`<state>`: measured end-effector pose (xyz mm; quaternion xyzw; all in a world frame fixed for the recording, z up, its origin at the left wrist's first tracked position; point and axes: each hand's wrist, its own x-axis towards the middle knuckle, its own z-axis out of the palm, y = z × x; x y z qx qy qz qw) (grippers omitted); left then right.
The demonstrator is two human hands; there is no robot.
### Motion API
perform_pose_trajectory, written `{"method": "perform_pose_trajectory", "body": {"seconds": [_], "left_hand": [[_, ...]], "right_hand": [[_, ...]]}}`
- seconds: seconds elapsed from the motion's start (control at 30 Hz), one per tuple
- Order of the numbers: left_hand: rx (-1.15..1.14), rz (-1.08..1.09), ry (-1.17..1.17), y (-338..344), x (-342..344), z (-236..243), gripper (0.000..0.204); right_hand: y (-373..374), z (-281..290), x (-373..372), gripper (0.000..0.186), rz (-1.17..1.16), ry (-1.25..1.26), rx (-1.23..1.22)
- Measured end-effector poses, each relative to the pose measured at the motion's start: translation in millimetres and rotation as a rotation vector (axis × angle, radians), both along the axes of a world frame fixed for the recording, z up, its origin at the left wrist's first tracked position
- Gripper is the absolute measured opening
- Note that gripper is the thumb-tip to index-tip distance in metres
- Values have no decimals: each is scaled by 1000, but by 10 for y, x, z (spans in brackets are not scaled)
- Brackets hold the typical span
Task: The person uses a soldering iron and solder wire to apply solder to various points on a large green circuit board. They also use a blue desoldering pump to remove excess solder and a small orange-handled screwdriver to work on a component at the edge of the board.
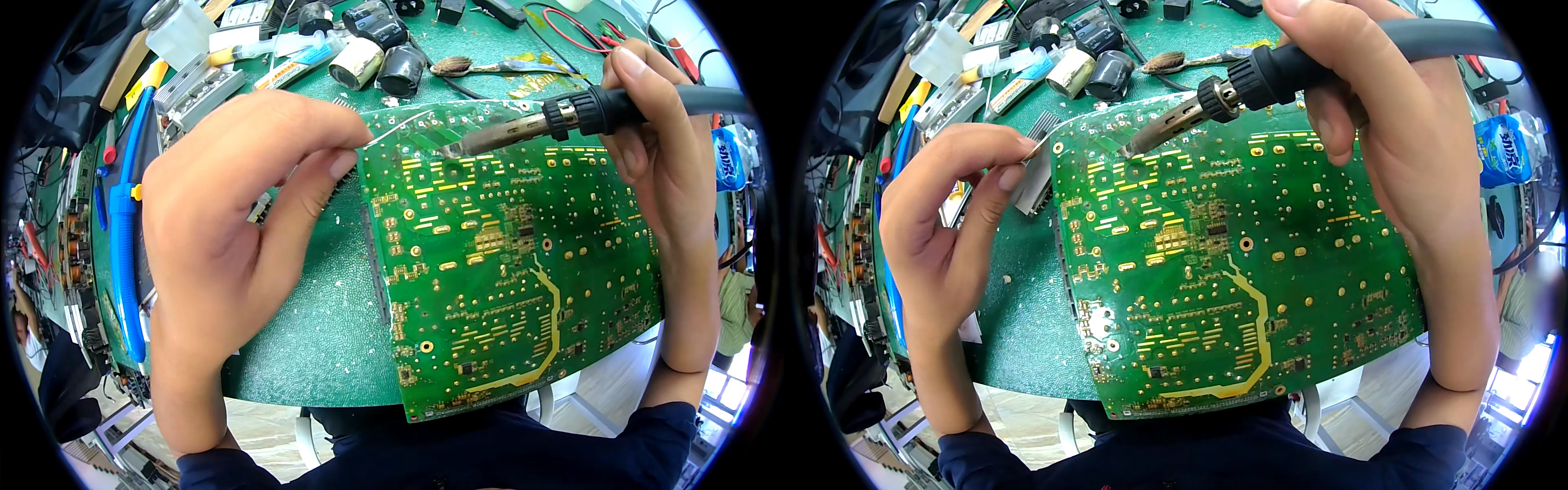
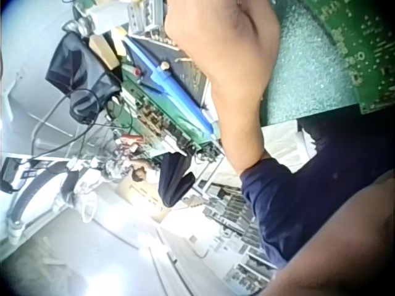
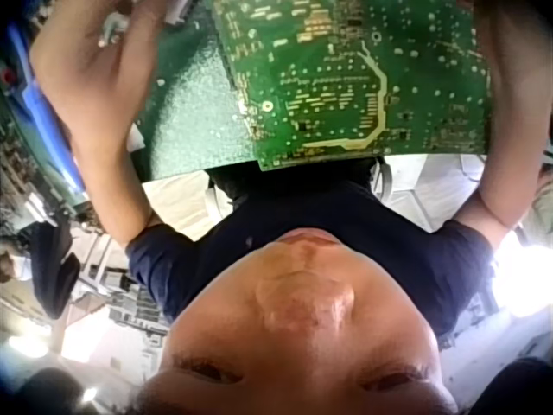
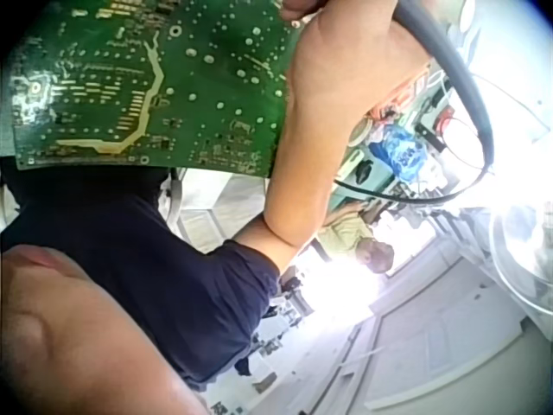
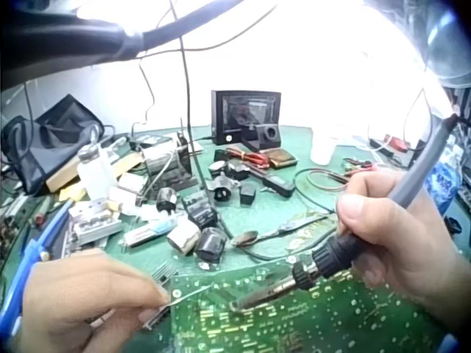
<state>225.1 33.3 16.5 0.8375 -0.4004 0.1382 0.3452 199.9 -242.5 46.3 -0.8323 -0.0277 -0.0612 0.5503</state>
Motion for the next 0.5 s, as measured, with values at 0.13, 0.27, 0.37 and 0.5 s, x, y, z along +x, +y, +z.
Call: {"method": "perform_pose_trajectory", "body": {"seconds": [0.13,0.27,0.37,0.5], "left_hand": [[16,-6,34,-19,-17,27,13],[-28,-13,94,-31,-35,-26,11],[-32,-34,108,-38,-24,-56,10],[-14,-41,90,-58,-27,-69,10]], "right_hand": [[-17,3,-13,26,19,-19,27],[-3,-35,-9,24,15,-37,46],[-26,-18,-24,23,25,-10,1],[-59,-16,-34,23,60,-33,-33]]}}
